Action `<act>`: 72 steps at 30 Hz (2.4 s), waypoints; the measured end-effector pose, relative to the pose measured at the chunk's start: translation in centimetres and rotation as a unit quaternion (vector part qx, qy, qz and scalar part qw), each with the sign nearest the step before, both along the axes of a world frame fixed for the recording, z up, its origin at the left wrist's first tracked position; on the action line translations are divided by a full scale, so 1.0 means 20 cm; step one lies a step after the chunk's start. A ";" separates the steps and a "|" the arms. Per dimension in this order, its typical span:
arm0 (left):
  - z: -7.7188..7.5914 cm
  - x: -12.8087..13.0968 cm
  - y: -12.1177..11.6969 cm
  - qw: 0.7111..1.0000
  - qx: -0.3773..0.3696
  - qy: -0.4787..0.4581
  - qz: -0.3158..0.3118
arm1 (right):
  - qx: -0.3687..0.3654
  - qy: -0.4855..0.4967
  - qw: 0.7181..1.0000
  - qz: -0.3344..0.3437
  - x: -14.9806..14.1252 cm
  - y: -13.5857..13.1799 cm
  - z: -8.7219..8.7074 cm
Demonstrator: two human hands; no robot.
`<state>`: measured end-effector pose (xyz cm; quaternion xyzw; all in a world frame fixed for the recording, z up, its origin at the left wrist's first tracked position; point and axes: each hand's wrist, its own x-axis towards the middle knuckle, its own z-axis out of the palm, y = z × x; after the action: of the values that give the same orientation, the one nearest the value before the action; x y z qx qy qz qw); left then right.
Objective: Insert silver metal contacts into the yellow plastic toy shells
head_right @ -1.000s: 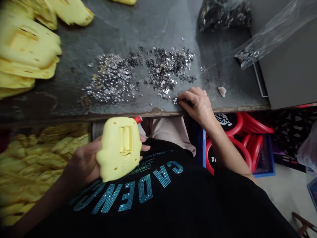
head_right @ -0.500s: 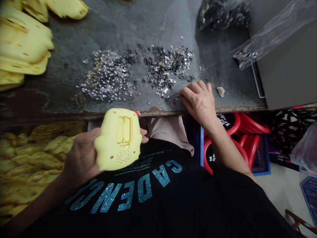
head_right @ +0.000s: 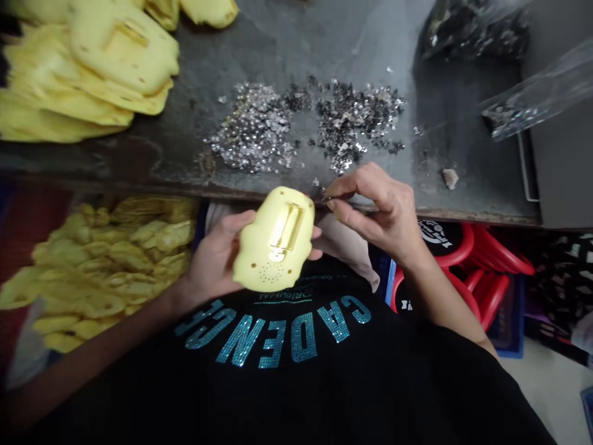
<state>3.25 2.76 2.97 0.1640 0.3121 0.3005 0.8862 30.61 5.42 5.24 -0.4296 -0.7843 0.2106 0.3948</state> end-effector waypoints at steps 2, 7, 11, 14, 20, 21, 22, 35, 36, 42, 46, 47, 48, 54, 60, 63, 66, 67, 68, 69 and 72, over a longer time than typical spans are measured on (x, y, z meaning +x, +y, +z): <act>0.01 0.01 -0.01 1.000 0.008 0.011 0.023 | 0.013 -0.010 0.999 0.032 -0.05 -0.01 0.02; 0.02 0.01 -0.02 0.999 0.019 -0.036 0.021 | 0.101 -0.084 0.989 0.075 -0.13 0.00 0.05; 0.02 -0.01 -0.02 0.997 0.028 -0.072 -0.004 | 0.172 -0.112 0.975 0.089 -0.14 0.01 0.06; 0.02 -0.02 -0.02 0.996 0.028 -0.078 -0.011 | 0.185 -0.133 0.969 0.097 -0.14 0.01 0.07; 0.02 -0.03 -0.02 0.995 0.038 -0.088 -0.020 | 0.192 -0.144 0.964 0.112 -0.14 -0.01 0.09; 0.02 -0.02 -0.02 0.995 0.038 -0.088 -0.023 | 0.192 -0.150 0.963 0.111 -0.14 -0.01 0.09; 0.01 -0.02 -0.02 0.995 0.036 -0.087 -0.025 | 0.191 -0.158 0.962 0.112 -0.14 -0.01 0.09; -0.02 0.00 -0.02 0.993 0.044 -0.112 -0.018 | 0.197 -0.166 0.962 0.088 -0.13 -0.06 0.06; -0.02 0.00 -0.02 0.992 0.044 -0.117 -0.019 | 0.192 -0.163 0.965 0.080 -0.13 -0.06 0.06; -0.03 0.00 -0.03 0.990 0.051 -0.127 -0.020 | 0.206 -0.157 0.963 0.068 -0.14 -0.06 0.04; -0.02 -0.02 -0.04 0.991 0.057 -0.123 -0.019 | 0.213 -0.165 0.960 0.073 -0.15 -0.07 0.03; -0.02 -0.02 -0.04 0.990 0.059 -0.123 -0.020 | 0.211 -0.164 0.961 0.070 -0.15 -0.07 0.02; -0.02 -0.02 -0.03 0.990 0.061 -0.126 -0.025 | 0.211 -0.160 0.962 0.066 -0.15 -0.07 0.02; -0.03 -0.01 -0.04 0.990 0.061 -0.125 -0.035 | 0.220 -0.137 0.964 0.064 -0.17 -0.07 0.02; -0.04 0.00 -0.05 0.993 0.049 -0.112 -0.004 | 0.175 -0.124 0.972 0.100 -0.18 -0.05 0.00; -0.04 -0.01 -0.06 0.992 0.044 -0.121 -0.007 | 0.091 -0.068 0.990 0.080 -0.17 -0.04 0.02; -0.03 0.00 -0.06 0.993 0.039 -0.109 0.020 | 0.023 -0.012 0.998 0.050 -0.15 -0.02 0.06; -0.02 0.01 -0.07 0.994 0.039 -0.097 0.036 | -0.002 -0.009 0.998 0.057 -0.14 -0.01 0.07; -0.01 0.02 -0.08 0.994 0.043 -0.083 0.052 | -0.030 -0.012 0.997 0.070 -0.14 0.00 0.09; 0.00 0.02 -0.08 0.994 0.047 -0.067 0.068 | -0.058 -0.020 0.994 0.087 -0.14 0.01 0.10; 0.01 0.03 -0.11 0.994 0.062 -0.014 0.093 | -0.107 -0.046 0.986 0.119 -0.14 0.03 0.14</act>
<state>3.76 0.65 3.26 0.1842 0.2942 0.4028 0.8469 27.85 5.98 7.97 -0.3817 -0.8202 0.3189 0.2827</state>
